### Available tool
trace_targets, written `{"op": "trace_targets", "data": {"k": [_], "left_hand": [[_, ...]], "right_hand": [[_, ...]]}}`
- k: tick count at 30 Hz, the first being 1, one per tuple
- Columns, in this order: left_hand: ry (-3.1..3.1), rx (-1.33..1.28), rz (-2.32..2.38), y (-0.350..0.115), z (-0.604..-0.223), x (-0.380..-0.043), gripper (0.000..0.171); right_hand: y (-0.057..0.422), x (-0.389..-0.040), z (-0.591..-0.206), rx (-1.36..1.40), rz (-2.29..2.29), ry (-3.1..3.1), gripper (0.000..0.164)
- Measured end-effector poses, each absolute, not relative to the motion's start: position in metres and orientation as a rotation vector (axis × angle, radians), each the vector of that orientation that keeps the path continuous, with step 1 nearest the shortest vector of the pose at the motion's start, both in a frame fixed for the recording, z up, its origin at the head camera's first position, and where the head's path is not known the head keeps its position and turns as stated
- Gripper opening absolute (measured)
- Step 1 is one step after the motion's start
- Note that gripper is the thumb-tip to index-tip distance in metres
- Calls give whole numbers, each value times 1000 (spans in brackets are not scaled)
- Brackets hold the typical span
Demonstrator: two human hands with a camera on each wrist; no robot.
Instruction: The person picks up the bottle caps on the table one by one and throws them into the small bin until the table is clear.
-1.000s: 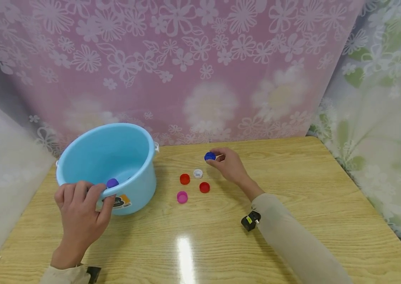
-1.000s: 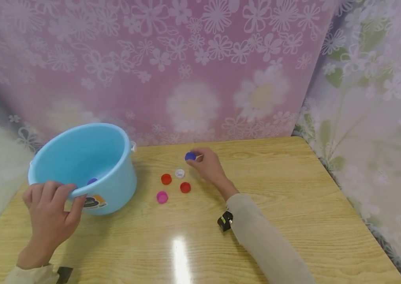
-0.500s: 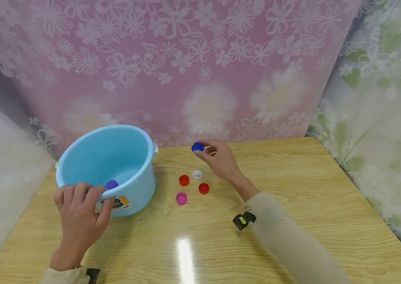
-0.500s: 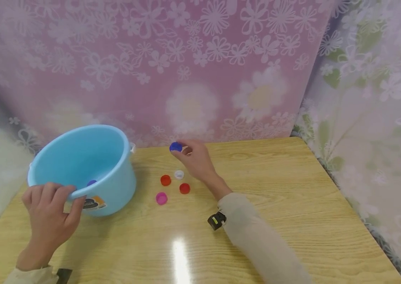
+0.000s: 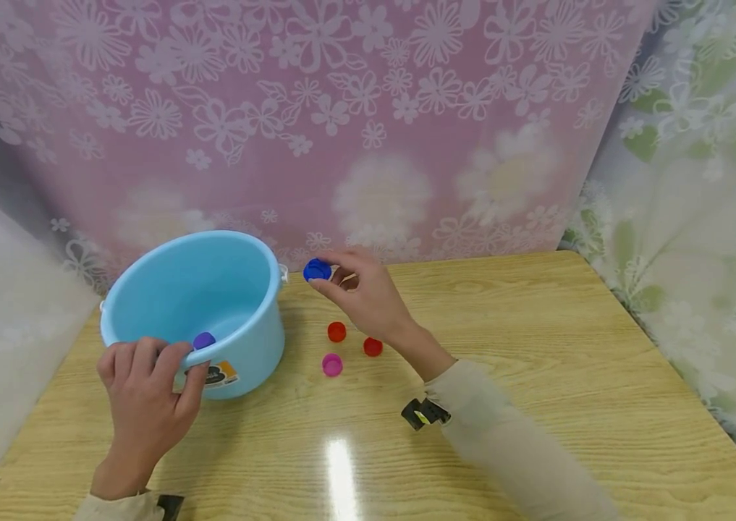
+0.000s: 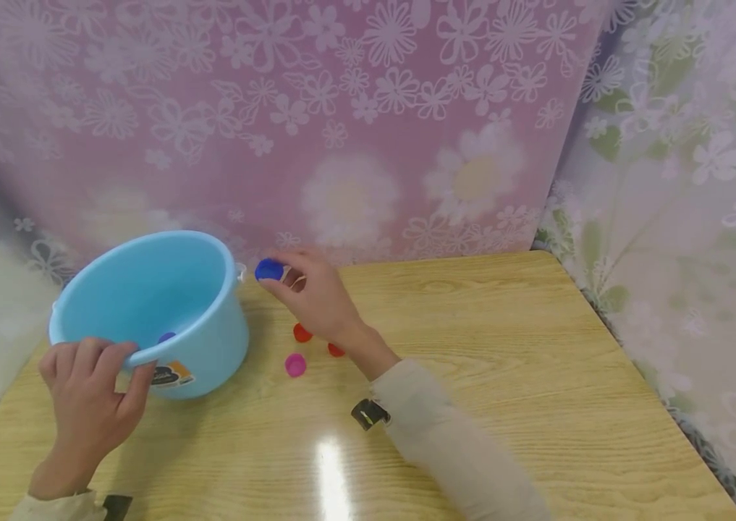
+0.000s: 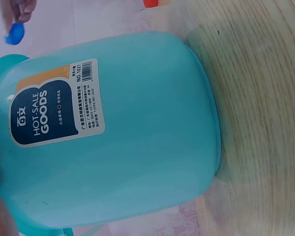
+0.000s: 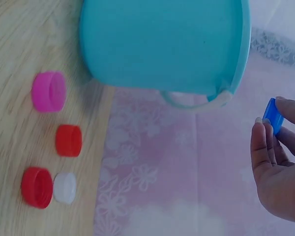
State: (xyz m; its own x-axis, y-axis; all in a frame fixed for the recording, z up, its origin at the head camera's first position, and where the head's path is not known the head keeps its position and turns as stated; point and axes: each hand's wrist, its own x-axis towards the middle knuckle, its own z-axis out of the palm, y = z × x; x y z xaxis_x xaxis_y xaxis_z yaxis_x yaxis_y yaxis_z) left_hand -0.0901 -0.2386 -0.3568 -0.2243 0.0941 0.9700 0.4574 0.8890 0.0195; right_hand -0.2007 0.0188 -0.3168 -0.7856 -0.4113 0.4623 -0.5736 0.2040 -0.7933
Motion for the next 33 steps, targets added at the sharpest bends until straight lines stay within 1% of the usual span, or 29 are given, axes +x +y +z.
{"op": "trace_targets", "data": {"k": [10, 19, 24, 33], "left_hand": [[-1758, -420, -350, -239, -356, -91, 35], [-1774, -414, -347, -239, -356, -90, 36], [-1796, -423, -343, -240, -355, -89, 38], [-1807, -431, -333, -242, -357, -90, 39]], "right_hand": [[-4, -186, -308, 1068, 1705, -2268, 36], [-22, -178, -303, 1159, 1629, -2339, 40], [-30, -176, -305, 1226, 1585, -2354, 41], [-40, -172, -311, 1251, 1511, -2374, 42]]}}
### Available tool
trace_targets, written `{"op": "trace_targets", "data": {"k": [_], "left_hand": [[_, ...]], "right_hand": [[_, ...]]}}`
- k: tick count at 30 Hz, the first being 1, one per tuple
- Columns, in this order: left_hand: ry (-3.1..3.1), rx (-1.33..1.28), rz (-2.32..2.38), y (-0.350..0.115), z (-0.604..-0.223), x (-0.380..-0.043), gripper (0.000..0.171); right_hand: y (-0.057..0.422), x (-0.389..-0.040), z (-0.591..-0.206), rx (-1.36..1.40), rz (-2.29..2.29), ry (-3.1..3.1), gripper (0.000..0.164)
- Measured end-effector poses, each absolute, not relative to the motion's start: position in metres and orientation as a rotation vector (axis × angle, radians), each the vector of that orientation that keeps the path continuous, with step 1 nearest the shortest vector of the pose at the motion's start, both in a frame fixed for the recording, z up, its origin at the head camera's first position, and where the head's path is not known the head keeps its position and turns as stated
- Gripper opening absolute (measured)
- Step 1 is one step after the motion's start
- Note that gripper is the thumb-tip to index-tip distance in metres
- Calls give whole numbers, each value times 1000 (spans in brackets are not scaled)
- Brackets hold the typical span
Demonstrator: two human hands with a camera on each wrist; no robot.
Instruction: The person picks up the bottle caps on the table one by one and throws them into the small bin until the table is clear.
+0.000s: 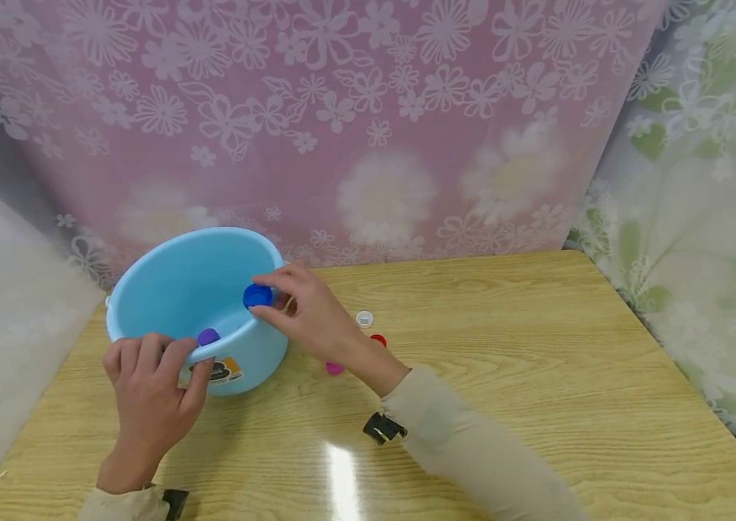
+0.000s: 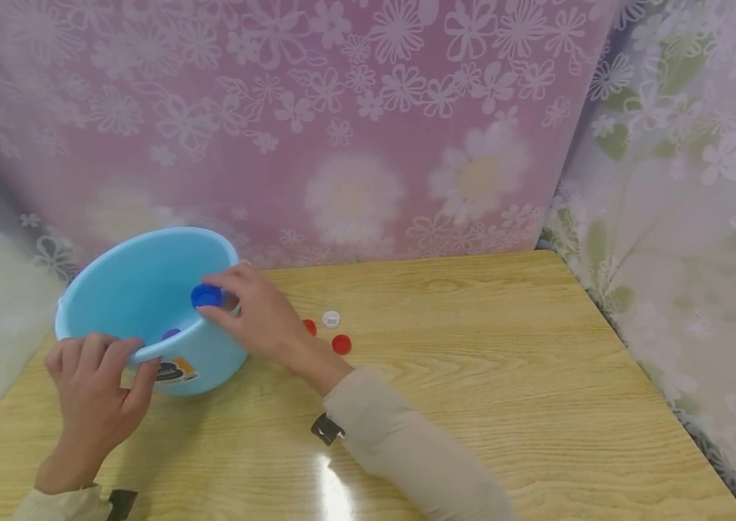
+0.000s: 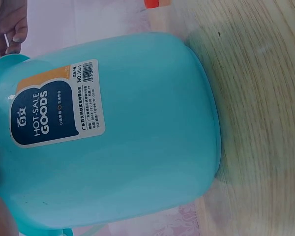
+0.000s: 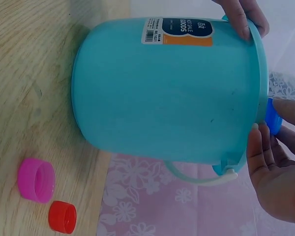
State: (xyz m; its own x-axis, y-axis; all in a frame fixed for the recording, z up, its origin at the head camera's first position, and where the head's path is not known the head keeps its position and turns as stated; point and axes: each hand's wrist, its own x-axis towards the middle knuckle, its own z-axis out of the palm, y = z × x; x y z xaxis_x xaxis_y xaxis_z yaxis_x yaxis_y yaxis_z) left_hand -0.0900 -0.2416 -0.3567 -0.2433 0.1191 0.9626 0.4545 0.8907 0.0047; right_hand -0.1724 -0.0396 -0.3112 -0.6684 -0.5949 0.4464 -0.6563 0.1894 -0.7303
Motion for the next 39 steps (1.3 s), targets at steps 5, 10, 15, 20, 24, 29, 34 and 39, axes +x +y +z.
{"op": "trace_targets", "data": {"k": [5, 10, 15, 20, 24, 29, 34, 39], "left_hand": [[-1815, -429, -332, -243, -357, -89, 40], [-1820, -429, -330, -243, -357, -89, 40], [-1818, -428, -323, -244, -357, -90, 40], [-1814, -430, -321, -244, -357, -91, 39], [-1825, -427, -320, -244, -357, -90, 39], [-1821, -424, -322, -244, -357, -90, 39], [-1820, -424, -323, -244, -357, -90, 39], [-1820, -427, -324, -244, -358, -90, 39]], "right_hand": [[-43, -171, -310, 1222, 1482, -2380, 42], [-47, -171, -311, 1194, 1447, -2394, 41], [-50, -172, -311, 1185, 1421, -2397, 41], [-52, -173, -312, 1173, 1402, -2414, 40], [-52, -173, -312, 1175, 1406, -2415, 40], [-52, -173, -311, 1180, 1407, -2410, 40], [-52, -172, -311, 1178, 1397, -2424, 40], [-52, -172, -311, 1168, 1405, -2428, 40]]}}
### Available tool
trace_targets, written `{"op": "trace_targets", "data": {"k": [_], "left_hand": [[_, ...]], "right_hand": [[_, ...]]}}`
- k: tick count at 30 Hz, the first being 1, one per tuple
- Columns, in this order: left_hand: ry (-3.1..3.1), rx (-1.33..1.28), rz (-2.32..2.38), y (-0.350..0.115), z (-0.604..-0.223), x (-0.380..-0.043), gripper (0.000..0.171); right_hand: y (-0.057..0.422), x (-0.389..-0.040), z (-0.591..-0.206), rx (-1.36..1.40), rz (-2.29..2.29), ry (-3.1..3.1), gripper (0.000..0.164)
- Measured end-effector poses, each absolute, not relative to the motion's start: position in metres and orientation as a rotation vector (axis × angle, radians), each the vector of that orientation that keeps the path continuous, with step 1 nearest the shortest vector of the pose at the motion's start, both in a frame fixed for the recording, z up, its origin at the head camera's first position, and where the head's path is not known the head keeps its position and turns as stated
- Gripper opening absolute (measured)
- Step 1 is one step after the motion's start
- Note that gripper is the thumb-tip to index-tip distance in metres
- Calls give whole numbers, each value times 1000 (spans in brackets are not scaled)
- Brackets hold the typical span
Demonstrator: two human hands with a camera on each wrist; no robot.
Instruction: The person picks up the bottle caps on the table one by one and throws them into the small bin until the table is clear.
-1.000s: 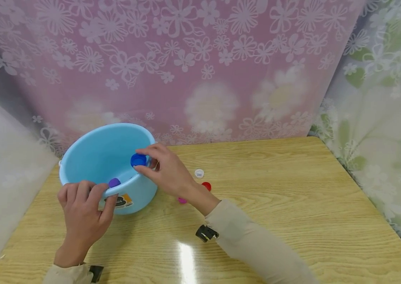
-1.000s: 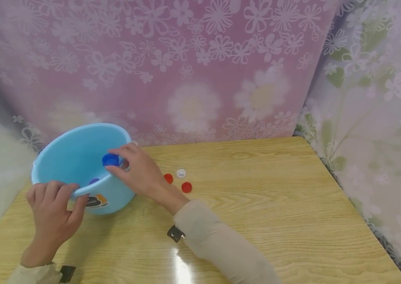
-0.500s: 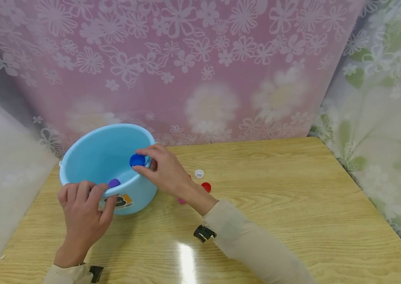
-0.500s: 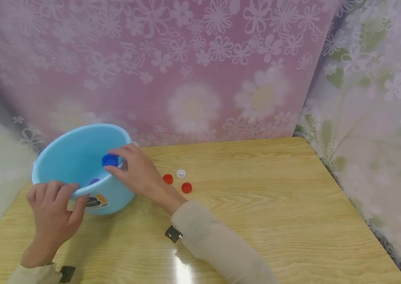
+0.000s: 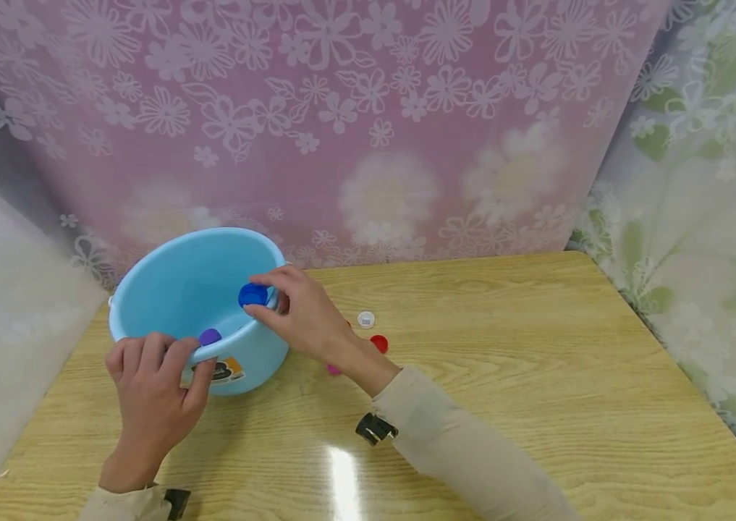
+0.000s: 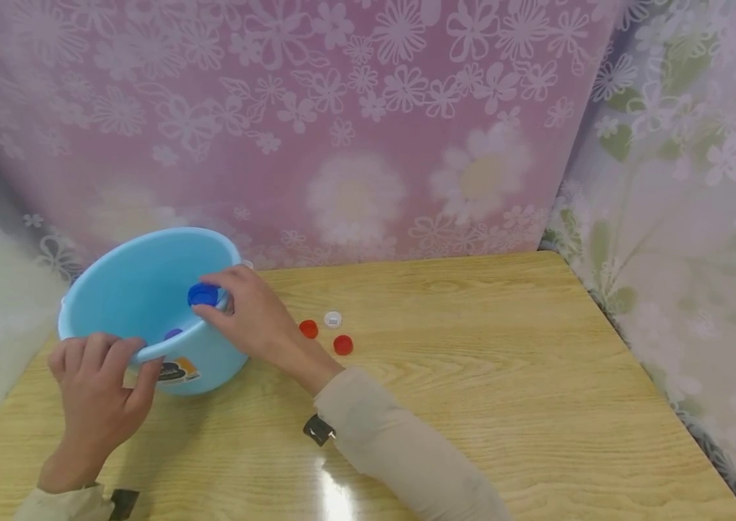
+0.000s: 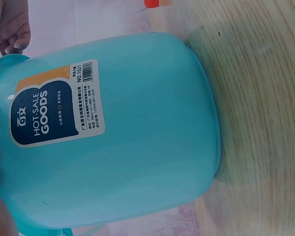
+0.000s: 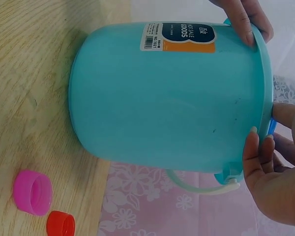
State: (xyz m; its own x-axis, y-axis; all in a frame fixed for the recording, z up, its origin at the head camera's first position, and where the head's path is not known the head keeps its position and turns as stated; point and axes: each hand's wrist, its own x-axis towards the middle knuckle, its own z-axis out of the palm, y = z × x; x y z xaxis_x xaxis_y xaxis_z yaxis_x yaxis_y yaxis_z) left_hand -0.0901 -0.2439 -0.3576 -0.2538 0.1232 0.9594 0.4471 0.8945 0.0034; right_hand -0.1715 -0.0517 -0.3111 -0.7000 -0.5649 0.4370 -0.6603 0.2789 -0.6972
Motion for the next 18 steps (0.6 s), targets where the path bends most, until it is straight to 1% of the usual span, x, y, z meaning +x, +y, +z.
{"op": "trace_targets", "data": {"k": [18], "left_hand": [[-1810, -428, -320, -243, -358, -91, 42]], "right_hand": [[-50, -173, -313, 1166, 1439, -2414, 42]]}}
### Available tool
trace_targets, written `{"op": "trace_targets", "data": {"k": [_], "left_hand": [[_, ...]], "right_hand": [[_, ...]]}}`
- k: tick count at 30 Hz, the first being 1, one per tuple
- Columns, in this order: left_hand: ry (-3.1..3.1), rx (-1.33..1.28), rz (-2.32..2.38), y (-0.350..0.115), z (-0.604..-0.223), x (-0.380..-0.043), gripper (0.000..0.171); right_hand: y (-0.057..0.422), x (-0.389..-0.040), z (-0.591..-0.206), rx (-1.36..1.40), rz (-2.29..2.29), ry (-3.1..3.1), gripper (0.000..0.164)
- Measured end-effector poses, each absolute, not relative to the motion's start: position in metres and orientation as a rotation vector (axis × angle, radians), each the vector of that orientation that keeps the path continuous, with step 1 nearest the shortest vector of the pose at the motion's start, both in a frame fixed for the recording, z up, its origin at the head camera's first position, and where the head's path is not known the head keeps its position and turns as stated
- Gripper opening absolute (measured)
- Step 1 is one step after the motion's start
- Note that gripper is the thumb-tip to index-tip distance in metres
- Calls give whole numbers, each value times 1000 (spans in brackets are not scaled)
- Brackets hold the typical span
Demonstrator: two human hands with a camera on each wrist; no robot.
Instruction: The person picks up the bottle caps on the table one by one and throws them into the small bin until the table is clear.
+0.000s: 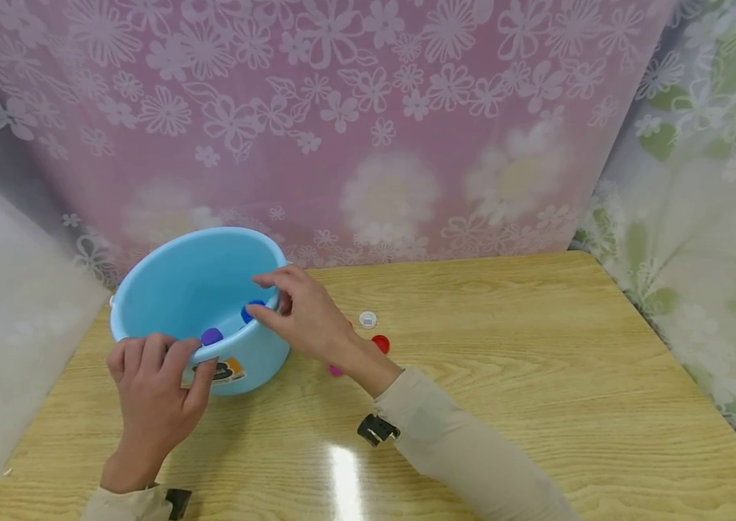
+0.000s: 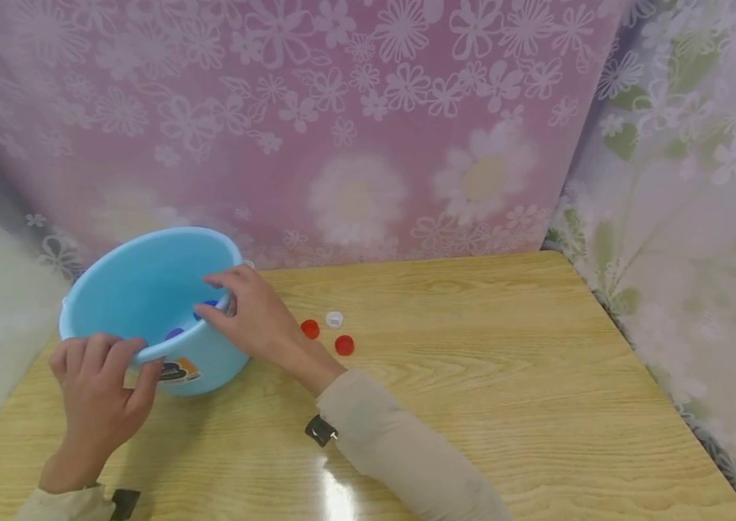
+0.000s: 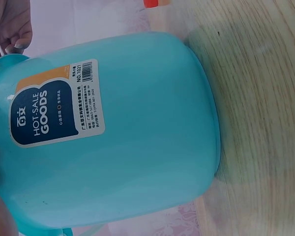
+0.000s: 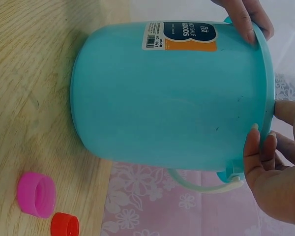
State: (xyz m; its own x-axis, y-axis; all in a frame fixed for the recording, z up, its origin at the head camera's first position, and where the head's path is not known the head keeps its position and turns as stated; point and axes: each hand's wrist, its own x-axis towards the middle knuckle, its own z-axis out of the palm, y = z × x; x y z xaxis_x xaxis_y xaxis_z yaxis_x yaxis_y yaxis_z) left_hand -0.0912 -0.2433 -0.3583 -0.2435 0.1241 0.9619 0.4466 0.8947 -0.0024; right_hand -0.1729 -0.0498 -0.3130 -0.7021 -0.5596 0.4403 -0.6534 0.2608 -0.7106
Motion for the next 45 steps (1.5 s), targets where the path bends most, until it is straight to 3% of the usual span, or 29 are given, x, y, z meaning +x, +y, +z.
{"op": "trace_targets", "data": {"k": [13, 24, 45], "left_hand": [[-1809, -422, -329, -243, -360, -92, 40], [-1789, -403, -348, -242, -359, -91, 37], [-1780, -407, -356, -239, -357, -91, 37]], "right_hand": [[-39, -177, -317, 1192, 1589, -2359, 39], [-8, -194, -326, 1045, 1624, -2303, 30], [63, -222, -386, 825, 1412, -2692, 31]]}}
